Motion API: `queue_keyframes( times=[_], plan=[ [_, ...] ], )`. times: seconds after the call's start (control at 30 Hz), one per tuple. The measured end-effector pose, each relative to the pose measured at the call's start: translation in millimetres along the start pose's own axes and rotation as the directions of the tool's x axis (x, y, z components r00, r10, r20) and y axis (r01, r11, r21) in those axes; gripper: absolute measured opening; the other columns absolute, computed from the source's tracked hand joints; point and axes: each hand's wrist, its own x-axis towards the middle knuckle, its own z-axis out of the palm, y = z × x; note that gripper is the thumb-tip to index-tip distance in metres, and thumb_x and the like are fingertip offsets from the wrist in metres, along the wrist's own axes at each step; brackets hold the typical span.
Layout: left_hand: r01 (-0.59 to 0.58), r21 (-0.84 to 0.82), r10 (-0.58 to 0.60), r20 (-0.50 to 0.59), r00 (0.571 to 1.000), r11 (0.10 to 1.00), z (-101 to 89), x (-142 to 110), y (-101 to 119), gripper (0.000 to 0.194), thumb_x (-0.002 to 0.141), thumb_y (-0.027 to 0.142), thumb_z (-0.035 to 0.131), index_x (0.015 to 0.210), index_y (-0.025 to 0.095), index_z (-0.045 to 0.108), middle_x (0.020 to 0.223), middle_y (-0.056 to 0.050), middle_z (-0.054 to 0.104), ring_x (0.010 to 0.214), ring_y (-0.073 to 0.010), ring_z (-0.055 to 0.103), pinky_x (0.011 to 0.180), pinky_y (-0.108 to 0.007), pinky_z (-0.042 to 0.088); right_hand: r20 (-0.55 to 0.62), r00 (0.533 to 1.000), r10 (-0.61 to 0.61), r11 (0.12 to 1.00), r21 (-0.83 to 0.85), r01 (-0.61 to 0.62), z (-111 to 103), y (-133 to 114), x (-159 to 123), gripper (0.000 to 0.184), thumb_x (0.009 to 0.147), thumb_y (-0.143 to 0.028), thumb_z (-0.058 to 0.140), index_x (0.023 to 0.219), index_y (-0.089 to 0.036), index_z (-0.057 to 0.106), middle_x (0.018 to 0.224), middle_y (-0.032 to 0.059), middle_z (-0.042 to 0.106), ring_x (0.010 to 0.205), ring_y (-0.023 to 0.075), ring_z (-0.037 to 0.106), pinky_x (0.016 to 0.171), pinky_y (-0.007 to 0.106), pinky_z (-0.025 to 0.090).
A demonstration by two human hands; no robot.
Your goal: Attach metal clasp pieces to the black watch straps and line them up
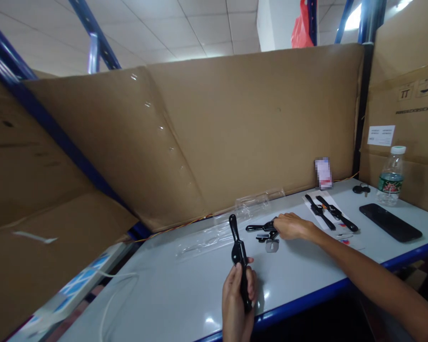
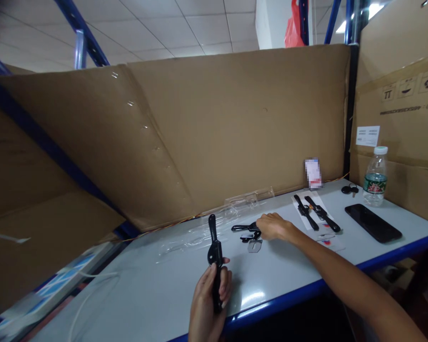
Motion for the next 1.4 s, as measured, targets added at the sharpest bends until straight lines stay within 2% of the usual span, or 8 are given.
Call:
queue_keyframes(
  times=[0.33, 0.47, 0.63, 0.8, 1.0, 1.17, 1.3, 1.4],
  plan=[
    [0.002, -0.017, -0.002, -0.013, 1.0, 1.0, -1.9, 0.6, -1.9, 0.043, 0.07, 0.05, 0.083, 0.085, 0.012, 0.067, 0.046, 0.009, 0.04, 0.039, -0.0044, 0.029, 0.035, -0.016, 0.023, 0.008, 1.0, -0.026, 0.999, 0.034, 0.026, -0.4, -3.3, 1.2, 0.026, 0.082, -0.012, 0.056, 0.1, -0.015, 0.074, 0.101, 0.0165, 0.074, 0.087, 0.0257, 0.071, 0.064, 0.027, 0.042],
    [-0.003, -0.028, 0.002, -0.01, 1.0, 1.0, -0.2, 0.2, -0.2, 0.043, 0.07, 0.049, 0.084, 0.085, 0.012, 0.068, 0.046, 0.009, 0.04, 0.04, -0.0045, 0.03, 0.035, -0.015, 0.024, 0.001, 1.0, -0.024, 0.998, 0.05, 0.024, -4.8, -6.6, -2.9, 0.03, 0.079, -0.01, 0.06, 0.105, -0.016, 0.072, 0.104, 0.0155, 0.074, 0.09, 0.0265, 0.071, 0.061, 0.026, 0.041],
    [0.001, -0.04, -0.001, -0.011, 1.0, 0.999, 0.5, 0.5, 0.0, 0.042, 0.068, 0.047, 0.085, 0.083, 0.012, 0.068, 0.046, 0.009, 0.04, 0.04, -0.0042, 0.03, 0.035, -0.015, 0.024, -0.027, 1.0, -0.016, 0.998, 0.06, 0.018, -4.4, -4.8, -3.4, 0.032, 0.082, -0.013, 0.06, 0.113, -0.015, 0.069, 0.105, 0.0169, 0.073, 0.09, 0.0276, 0.072, 0.063, 0.028, 0.042],
    [0.006, -0.045, -0.007, -0.01, 1.0, 0.999, -0.9, 1.8, -1.5, 0.043, 0.066, 0.048, 0.086, 0.082, 0.012, 0.068, 0.045, 0.009, 0.04, 0.039, -0.0042, 0.03, 0.034, -0.015, 0.024, -0.012, 1.0, -0.006, 0.998, 0.056, 0.007, -0.1, -1.7, 1.2, 0.026, 0.079, -0.01, 0.06, 0.1, -0.016, 0.075, 0.099, 0.0141, 0.075, 0.087, 0.025, 0.072, 0.065, 0.026, 0.044],
    [0.013, -0.047, -0.013, -0.014, 1.0, 0.999, 1.0, 0.1, -0.3, 0.044, 0.065, 0.048, 0.086, 0.082, 0.012, 0.068, 0.046, 0.009, 0.041, 0.039, -0.0038, 0.03, 0.034, -0.015, 0.024, -0.013, 1.0, -0.003, 0.998, 0.064, 0.004, 1.4, -2.1, 2.3, 0.025, 0.081, -0.01, 0.057, 0.098, -0.014, 0.076, 0.102, 0.0169, 0.074, 0.087, 0.0256, 0.072, 0.066, 0.028, 0.044],
    [0.004, -0.039, -0.005, -0.015, 1.0, 0.999, 1.7, -0.4, -0.2, 0.044, 0.065, 0.048, 0.086, 0.081, 0.012, 0.068, 0.045, 0.009, 0.041, 0.039, -0.0041, 0.03, 0.034, -0.015, 0.025, -0.018, 1.0, -0.01, 0.998, 0.068, 0.011, -0.2, -2.2, 0.7, 0.023, 0.08, -0.011, 0.059, 0.096, -0.015, 0.076, 0.099, 0.0153, 0.075, 0.086, 0.025, 0.072, 0.064, 0.027, 0.042],
    [0.0, -0.039, 0.0, -0.01, 1.0, 0.999, 0.1, 0.2, -1.1, 0.043, 0.066, 0.048, 0.086, 0.081, 0.012, 0.067, 0.045, 0.009, 0.041, 0.039, -0.0044, 0.03, 0.034, -0.015, 0.024, -0.053, 0.998, -0.016, 0.998, 0.065, 0.02, -2.2, -1.8, 0.2, 0.021, 0.079, -0.013, 0.062, 0.096, -0.016, 0.074, 0.098, 0.0141, 0.075, 0.087, 0.0268, 0.072, 0.062, 0.026, 0.04],
    [0.0, -0.04, 0.0, -0.003, 1.0, 0.999, -1.2, 0.7, -1.6, 0.042, 0.068, 0.047, 0.085, 0.082, 0.012, 0.067, 0.046, 0.009, 0.041, 0.039, -0.0045, 0.03, 0.034, -0.015, 0.024, -0.106, 0.994, 0.002, 0.998, 0.064, 0.004, 0.5, -5.2, 1.9, 0.016, 0.083, -0.017, 0.062, 0.095, -0.015, 0.074, 0.097, 0.0159, 0.075, 0.09, 0.0293, 0.072, 0.066, 0.028, 0.041]
  ],
)
